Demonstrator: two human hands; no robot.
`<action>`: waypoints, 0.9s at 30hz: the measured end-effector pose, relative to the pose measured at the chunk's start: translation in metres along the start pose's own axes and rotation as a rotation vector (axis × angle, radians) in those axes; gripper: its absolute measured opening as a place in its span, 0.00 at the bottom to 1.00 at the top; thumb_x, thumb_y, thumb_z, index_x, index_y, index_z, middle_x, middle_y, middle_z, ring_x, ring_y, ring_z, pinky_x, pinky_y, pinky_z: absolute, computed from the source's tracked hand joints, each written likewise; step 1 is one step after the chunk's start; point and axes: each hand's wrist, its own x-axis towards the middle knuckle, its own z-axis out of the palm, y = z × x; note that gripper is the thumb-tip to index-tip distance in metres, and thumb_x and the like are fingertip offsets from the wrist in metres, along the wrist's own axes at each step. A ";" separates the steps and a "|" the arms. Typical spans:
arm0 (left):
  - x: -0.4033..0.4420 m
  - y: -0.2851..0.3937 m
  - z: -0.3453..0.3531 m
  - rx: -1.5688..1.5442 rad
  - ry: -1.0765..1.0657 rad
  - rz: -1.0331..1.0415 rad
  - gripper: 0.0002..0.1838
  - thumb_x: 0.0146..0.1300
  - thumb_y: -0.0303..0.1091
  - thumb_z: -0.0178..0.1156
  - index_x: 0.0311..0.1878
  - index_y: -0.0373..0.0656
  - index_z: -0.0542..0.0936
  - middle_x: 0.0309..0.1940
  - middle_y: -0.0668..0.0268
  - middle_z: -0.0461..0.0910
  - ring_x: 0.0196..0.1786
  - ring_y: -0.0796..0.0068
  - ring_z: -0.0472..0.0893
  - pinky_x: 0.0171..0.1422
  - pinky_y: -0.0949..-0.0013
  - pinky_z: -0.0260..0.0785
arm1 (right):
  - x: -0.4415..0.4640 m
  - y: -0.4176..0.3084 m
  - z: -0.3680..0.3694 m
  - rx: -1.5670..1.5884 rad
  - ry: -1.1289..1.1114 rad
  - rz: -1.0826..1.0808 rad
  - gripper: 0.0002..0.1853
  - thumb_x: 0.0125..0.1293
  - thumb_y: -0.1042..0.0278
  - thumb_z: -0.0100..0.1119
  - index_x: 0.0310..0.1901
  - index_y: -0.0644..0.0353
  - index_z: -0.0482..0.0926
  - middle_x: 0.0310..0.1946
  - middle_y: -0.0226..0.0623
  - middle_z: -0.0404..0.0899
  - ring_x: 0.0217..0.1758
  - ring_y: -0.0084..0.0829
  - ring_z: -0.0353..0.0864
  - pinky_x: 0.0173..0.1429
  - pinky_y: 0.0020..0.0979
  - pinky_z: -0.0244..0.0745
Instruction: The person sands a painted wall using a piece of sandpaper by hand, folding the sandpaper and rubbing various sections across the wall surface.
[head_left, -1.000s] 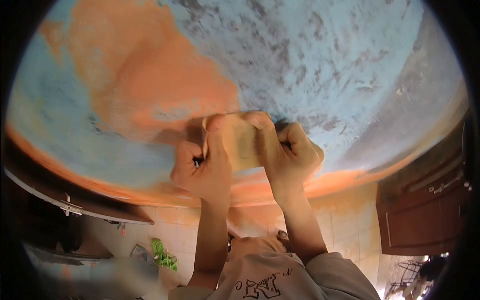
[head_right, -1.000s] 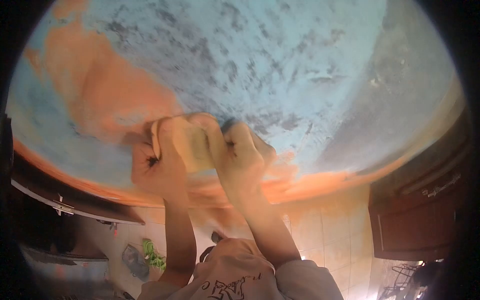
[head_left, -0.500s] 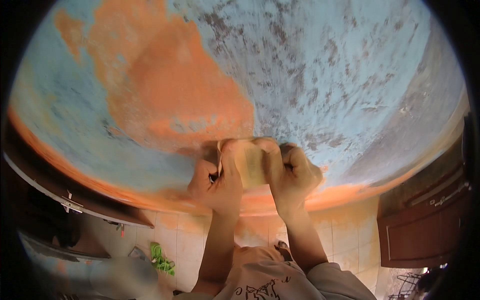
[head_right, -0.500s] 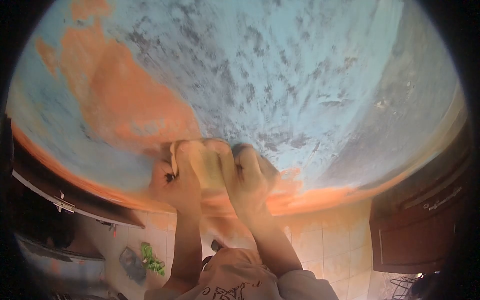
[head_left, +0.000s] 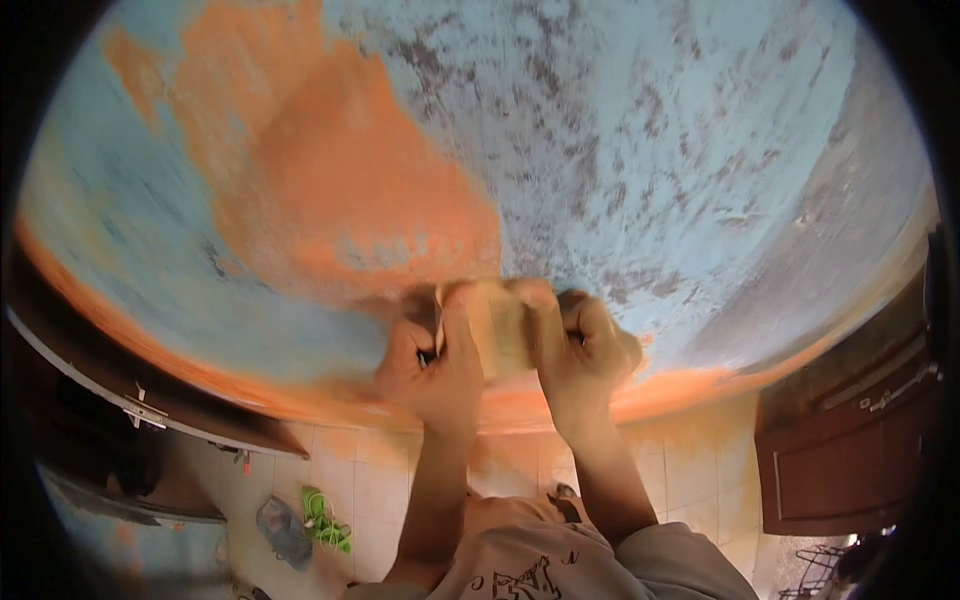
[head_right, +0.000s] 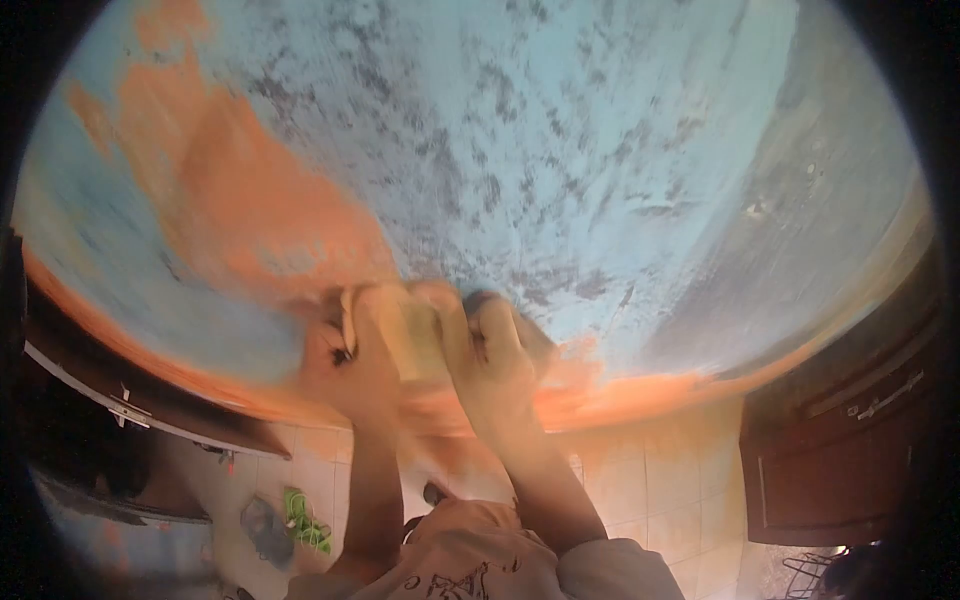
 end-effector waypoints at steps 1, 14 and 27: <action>-0.001 -0.004 0.002 -0.019 0.000 0.002 0.27 0.57 0.29 0.72 0.16 0.45 0.60 0.14 0.77 0.62 0.21 0.87 0.57 0.23 0.79 0.50 | -0.008 0.011 0.002 0.030 0.016 -0.040 0.23 0.58 0.74 0.71 0.18 0.59 0.62 0.12 0.29 0.62 0.17 0.21 0.54 0.20 0.21 0.55; -0.002 -0.003 -0.001 0.130 -0.013 0.108 0.30 0.54 0.31 0.74 0.17 0.46 0.57 0.12 0.70 0.55 0.19 0.81 0.51 0.18 0.75 0.48 | -0.005 0.003 -0.002 0.040 -0.012 0.009 0.22 0.56 0.77 0.70 0.18 0.58 0.62 0.12 0.31 0.63 0.14 0.25 0.55 0.18 0.26 0.55; 0.003 0.007 0.004 0.008 0.018 -0.013 0.30 0.55 0.31 0.74 0.17 0.46 0.57 0.13 0.76 0.56 0.20 0.85 0.52 0.21 0.76 0.48 | -0.006 0.002 0.000 0.034 0.002 0.055 0.24 0.59 0.71 0.71 0.15 0.61 0.63 0.09 0.29 0.62 0.17 0.13 0.55 0.23 0.17 0.61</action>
